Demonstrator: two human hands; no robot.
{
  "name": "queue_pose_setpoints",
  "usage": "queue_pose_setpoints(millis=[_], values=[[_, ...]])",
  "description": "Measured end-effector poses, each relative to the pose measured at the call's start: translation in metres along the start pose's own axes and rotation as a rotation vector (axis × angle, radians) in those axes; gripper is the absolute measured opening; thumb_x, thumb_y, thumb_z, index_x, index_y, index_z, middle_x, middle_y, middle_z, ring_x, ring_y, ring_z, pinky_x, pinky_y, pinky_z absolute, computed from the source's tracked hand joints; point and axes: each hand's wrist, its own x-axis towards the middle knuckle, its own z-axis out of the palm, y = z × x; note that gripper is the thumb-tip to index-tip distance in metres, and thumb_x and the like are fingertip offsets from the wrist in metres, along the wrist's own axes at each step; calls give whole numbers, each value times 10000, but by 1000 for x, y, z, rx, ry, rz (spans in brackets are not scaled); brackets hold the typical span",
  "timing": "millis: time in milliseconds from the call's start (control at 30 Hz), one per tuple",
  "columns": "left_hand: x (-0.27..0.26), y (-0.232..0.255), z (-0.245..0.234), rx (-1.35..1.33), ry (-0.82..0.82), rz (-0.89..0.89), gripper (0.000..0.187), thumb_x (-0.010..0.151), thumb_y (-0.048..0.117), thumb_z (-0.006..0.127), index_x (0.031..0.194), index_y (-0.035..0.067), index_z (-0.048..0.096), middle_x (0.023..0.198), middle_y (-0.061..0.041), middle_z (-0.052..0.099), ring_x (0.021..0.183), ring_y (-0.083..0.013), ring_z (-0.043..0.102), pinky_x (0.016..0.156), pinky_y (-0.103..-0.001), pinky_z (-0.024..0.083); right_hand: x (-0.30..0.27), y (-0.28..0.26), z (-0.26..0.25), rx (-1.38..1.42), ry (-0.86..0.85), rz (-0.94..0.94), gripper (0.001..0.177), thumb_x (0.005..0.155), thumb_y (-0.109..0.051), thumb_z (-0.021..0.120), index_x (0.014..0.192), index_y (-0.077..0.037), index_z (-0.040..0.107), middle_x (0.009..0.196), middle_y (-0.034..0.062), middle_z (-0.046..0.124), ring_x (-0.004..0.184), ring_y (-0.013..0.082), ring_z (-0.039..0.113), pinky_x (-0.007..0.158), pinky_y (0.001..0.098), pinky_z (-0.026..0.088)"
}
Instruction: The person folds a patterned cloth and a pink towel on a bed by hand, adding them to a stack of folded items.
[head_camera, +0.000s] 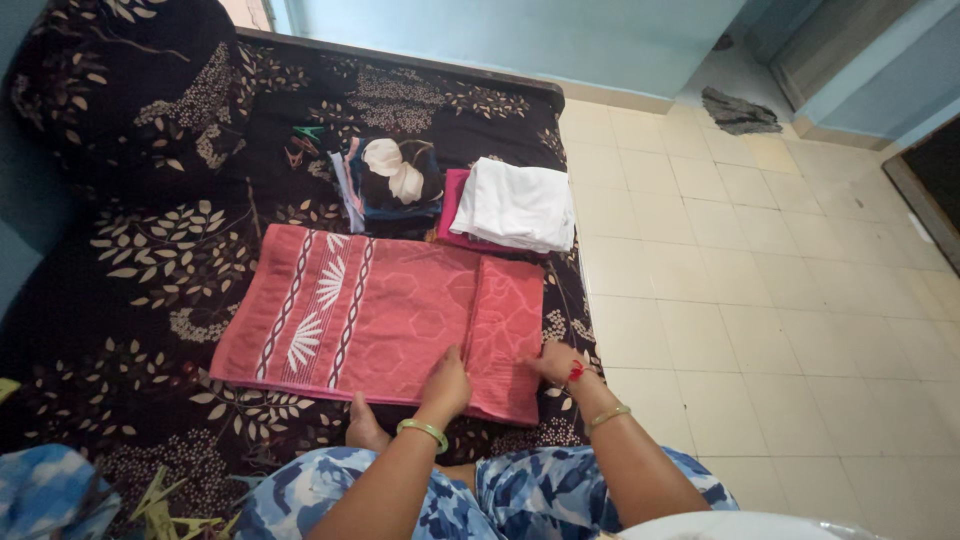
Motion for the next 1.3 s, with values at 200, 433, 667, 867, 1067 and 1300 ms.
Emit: queue_pose_setpoints(millis=[200, 433, 667, 867, 1067, 1300], values=[[-2, 8, -9, 28, -125, -93, 543, 935, 159, 584, 1432, 29, 405, 1397, -254, 562, 1295, -428, 549, 1068, -512, 455, 2, -1, 10, 483, -338, -91, 540, 731, -323, 863, 1139, -1, 716, 972, 133, 784, 842, 287, 769, 663, 442, 672], [4, -4, 10, -146, -183, 123, 681, 896, 174, 620, 1510, 5, 381, 1390, -297, 576, 1309, -421, 562, 1106, -451, 448, -17, 9, -24, 164, -384, -65, 334, 867, -222, 780, 1059, 46, 725, 867, 229, 779, 635, 268, 772, 547, 357, 647], [-4, 4, 8, -104, -261, 208, 901, 784, 181, 746, 1497, -73, 259, 1395, -332, 515, 1319, -414, 530, 1104, -424, 445, -26, -10, -26, -236, 141, -99, 335, 865, -342, 714, 1083, -90, 752, 1000, 137, 765, 973, 320, 729, 855, 443, 581], [-20, 36, -25, -122, -150, 209, 664, 879, 139, 585, 1517, 200, 412, 1282, -221, 650, 1162, -410, 639, 974, -487, 525, -9, -15, -3, -121, 540, -385, 464, 900, -321, 676, 1271, -65, 566, 1243, 180, 653, 1137, 400, 639, 981, 479, 526], [-16, 15, -6, 184, -206, 92, 597, 926, 103, 508, 1488, 302, 497, 1325, -213, 583, 1202, -420, 605, 1003, -513, 503, 1, -9, 16, -239, 411, -509, 690, 884, -301, 687, 1468, -58, 413, 1543, 149, 413, 1397, 368, 418, 1139, 481, 362], [-16, 24, -14, 220, -275, 31, 664, 935, 125, 523, 1556, 303, 370, 1409, -222, 514, 1238, -425, 587, 1031, -512, 489, -7, -23, 30, -279, 345, -532, 721, 940, -349, 631, 1541, -93, 326, 1661, 112, 270, 1525, 315, 247, 1234, 469, 199]])
